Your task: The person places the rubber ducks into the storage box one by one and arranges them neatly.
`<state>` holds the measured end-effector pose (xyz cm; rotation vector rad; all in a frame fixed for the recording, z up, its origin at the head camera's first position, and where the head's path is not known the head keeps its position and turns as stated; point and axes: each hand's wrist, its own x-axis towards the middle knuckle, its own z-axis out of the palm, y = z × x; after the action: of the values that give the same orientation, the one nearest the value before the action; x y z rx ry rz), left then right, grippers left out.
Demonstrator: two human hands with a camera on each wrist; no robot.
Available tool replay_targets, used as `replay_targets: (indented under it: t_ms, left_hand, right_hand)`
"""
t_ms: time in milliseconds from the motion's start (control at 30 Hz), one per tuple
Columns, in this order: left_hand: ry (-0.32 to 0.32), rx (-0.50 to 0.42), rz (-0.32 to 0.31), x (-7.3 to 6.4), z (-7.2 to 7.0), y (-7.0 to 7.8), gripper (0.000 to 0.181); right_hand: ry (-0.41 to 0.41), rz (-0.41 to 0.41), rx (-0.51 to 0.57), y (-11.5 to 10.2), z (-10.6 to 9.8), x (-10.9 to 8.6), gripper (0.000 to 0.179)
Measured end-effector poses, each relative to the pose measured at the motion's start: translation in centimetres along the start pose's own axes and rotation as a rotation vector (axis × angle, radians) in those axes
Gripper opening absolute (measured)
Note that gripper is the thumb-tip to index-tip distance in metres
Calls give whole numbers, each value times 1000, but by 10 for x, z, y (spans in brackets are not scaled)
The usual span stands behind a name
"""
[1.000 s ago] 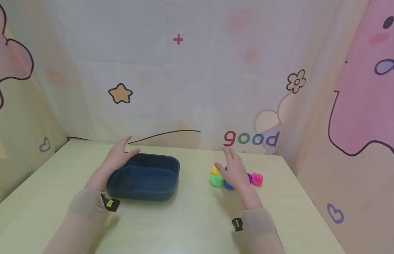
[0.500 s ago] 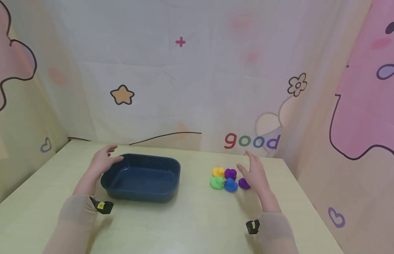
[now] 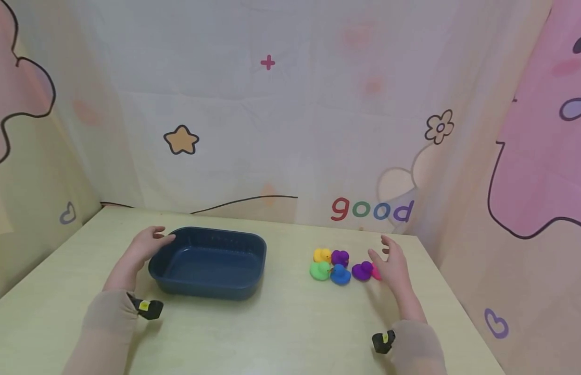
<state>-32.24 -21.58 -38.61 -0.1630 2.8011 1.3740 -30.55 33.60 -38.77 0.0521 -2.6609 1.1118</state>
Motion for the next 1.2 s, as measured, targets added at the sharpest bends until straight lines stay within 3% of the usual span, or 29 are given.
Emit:
replay_targets:
  t_ms: [467, 700, 1000, 1200]
  left_hand:
    - [-18, -37, -43, 5, 9, -15, 55]
    - [-47, -163, -61, 4, 6, -17, 52]
    - [-73, -263, -81, 5, 4, -21, 53]
    - [-111, -303, -96, 5, 3, -23, 56]
  right_hand:
    - [-40, 107, 43, 34, -7, 0, 67]
    - [-112, 144, 60, 48, -10, 2, 73]
    - [-203, 176, 78, 62, -9, 4, 81]
    - [-219, 188, 101, 64, -7, 6, 78]
